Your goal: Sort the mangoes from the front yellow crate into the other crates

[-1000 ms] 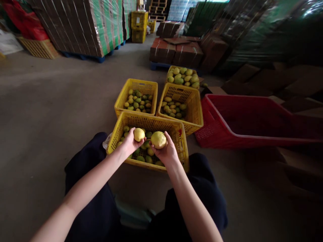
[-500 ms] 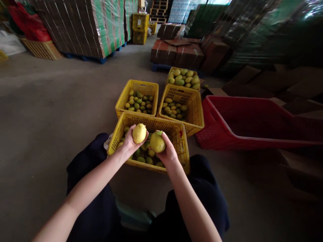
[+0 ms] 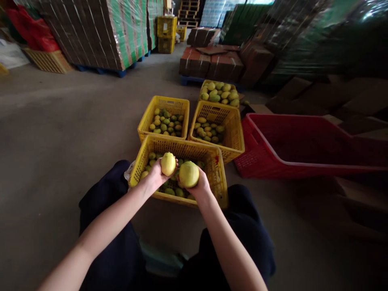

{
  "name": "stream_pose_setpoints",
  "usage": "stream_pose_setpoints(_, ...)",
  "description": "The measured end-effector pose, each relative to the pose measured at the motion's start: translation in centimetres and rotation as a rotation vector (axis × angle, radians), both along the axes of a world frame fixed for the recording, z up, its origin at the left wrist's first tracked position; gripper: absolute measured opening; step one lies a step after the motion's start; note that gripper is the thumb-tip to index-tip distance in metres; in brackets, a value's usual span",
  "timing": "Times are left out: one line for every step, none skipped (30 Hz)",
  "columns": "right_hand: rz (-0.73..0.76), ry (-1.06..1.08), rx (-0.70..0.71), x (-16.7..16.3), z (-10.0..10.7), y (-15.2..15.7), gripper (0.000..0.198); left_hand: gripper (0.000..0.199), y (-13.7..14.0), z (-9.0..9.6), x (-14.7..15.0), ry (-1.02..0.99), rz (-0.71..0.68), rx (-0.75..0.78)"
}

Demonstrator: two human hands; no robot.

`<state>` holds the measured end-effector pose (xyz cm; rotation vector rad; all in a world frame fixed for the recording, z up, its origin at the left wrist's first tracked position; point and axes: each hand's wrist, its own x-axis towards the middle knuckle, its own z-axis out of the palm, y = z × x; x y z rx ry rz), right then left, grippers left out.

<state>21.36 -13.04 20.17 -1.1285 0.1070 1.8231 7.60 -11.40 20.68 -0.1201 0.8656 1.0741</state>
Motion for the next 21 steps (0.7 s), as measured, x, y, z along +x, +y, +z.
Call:
stream_pose_setpoints(-0.008, 0.013, -0.013, 0.0, -0.1, 0.0, 0.02, 0.032, 0.0, -0.1, 0.0, 0.009, 0.015, -0.004)
stream_pose_setpoints(-0.022, 0.022, -0.03, -0.1, -0.2, 0.0, 0.021, 0.03, 0.0, -0.1, 0.1, 0.024, 0.03, -0.009)
stream_pose_setpoints(-0.036, 0.029, -0.047, -0.1, -0.2, 0.0, 0.022, 0.026, 0.0, 0.0, 0.1, 0.044, 0.045, -0.018)
stream_pose_setpoints(-0.049, 0.035, -0.059, -0.1, -0.1, -0.1, 0.023, 0.023, 0.0, 0.1, 0.2, 0.066, 0.057, -0.031)
stream_pose_setpoints(-0.06, 0.037, -0.06, 0.0, -0.1, -0.1, 0.023, 0.02, 0.1, 0.3, 0.2, 0.086, 0.072, -0.042)
stream_pose_setpoints(-0.069, 0.035, -0.048, 0.0, 0.0, -0.2, 0.023, 0.019, 0.1, 0.4, 0.1, 0.1, 0.081, -0.05)
stream_pose_setpoints(-0.074, 0.03, -0.025, 0.0, 0.1, -0.3, 0.021, 0.019, 0.2, 0.5, 0.1, 0.107, 0.079, -0.052)
stream_pose_setpoints(-0.075, 0.024, 0.003, 0.0, 0.3, -0.4, 0.019, 0.019, 0.2, 0.6, 0.0, 0.107, 0.069, -0.045)
stream_pose_setpoints(-0.073, 0.018, 0.029, 0.0, 0.4, -0.5, 0.018, 0.021, 0.2, 0.6, -0.1, 0.098, 0.053, -0.032)
stream_pose_setpoints(-0.067, 0.017, 0.049, -0.1, 0.6, -0.5, 0.017, 0.024, 0.2, 0.6, -0.2, 0.082, 0.032, -0.015)
stream_pose_setpoints(-0.055, 0.022, 0.06, -0.1, 0.7, -0.6, 0.018, 0.027, 0.2, 0.5, -0.2, 0.065, 0.011, 0.002)
stream_pose_setpoints(-0.041, 0.033, 0.062, -0.2, 0.8, -0.7, 0.019, 0.028, 0.2, 0.4, -0.3, 0.053, -0.005, 0.016)
stream_pose_setpoints(-0.027, 0.048, 0.056, -0.3, 0.9, -0.7, 0.021, 0.028, 0.2, 0.2, -0.3, 0.044, -0.016, 0.024)
stream_pose_setpoints(-0.014, 0.063, 0.04, -0.4, 0.9, -0.8, 0.023, 0.027, 0.2, 0.1, -0.3, 0.04, -0.024, 0.023)
stream_pose_setpoints(-0.006, 0.078, 0.018, -0.6, 0.9, -0.8, 0.025, 0.026, 0.2, -0.1, -0.3, 0.042, -0.034, 0.017)
stream_pose_setpoints(-0.002, 0.091, -0.006, -0.7, 0.9, -0.9, 0.028, 0.024, 0.2, -0.2, -0.3, 0.046, -0.044, 0.009)
stream_pose_setpoints(-0.002, 0.1, -0.027, -0.8, 0.8, -0.9, 0.031, 0.024, 0.2, -0.3, -0.2, 0.048, -0.049, 0.002)
stream_pose_setpoints(-0.002, 0.106, -0.04, -0.9, 0.8, -0.9, 0.033, 0.024, 0.2, -0.3, -0.2, 0.048, -0.049, -0.001)
stream_pose_setpoints(-0.002, 0.108, -0.041, -0.9, 0.7, -0.9, 0.034, 0.025, 0.2, -0.3, -0.2, 0.05, -0.041, -0.006)
stream_pose_setpoints(-0.005, 0.103, -0.03, -0.9, 0.6, -0.9, 0.032, 0.025, 0.2, -0.2, -0.3, 0.057, -0.028, -0.01)
stream_pose_setpoints(-0.008, 0.09, -0.012, -0.9, 0.6, -1.0, 0.029, 0.025, 0.2, 0.0, -0.3, 0.068, -0.009, -0.014)
